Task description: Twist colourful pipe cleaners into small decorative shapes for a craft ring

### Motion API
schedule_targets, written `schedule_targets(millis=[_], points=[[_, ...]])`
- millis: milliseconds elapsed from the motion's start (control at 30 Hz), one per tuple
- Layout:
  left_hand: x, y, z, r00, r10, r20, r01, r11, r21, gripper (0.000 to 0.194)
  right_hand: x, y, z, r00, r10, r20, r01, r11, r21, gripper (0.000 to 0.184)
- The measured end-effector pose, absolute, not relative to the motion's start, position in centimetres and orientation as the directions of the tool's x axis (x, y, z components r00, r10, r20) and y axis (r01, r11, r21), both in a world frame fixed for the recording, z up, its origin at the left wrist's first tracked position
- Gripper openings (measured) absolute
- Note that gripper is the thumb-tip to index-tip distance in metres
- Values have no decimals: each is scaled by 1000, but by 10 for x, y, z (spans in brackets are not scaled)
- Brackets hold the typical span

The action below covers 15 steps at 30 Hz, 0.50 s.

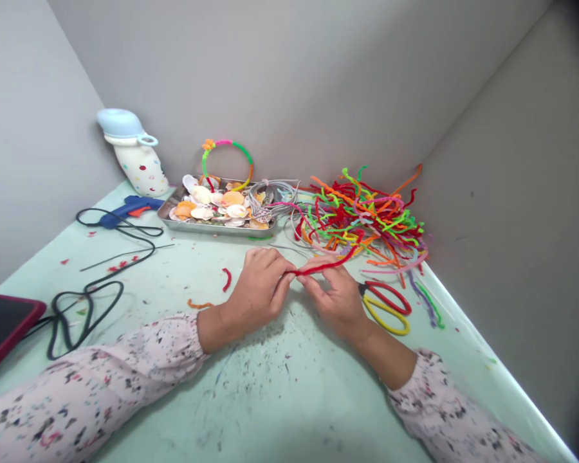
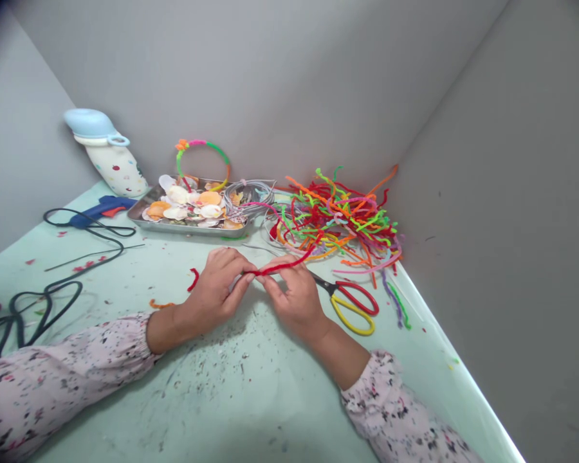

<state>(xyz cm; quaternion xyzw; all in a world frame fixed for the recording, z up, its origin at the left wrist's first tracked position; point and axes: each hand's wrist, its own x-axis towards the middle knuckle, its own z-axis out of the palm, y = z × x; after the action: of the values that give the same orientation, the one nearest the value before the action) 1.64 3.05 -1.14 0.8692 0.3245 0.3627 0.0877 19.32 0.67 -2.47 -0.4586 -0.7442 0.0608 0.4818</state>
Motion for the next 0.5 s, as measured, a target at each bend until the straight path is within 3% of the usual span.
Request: schedule_targets(millis=[500], points=[[16,32,-15,528,653,543,525,-753,396,9,195,8,-21,-119,870,478,561,456,-691,12]])
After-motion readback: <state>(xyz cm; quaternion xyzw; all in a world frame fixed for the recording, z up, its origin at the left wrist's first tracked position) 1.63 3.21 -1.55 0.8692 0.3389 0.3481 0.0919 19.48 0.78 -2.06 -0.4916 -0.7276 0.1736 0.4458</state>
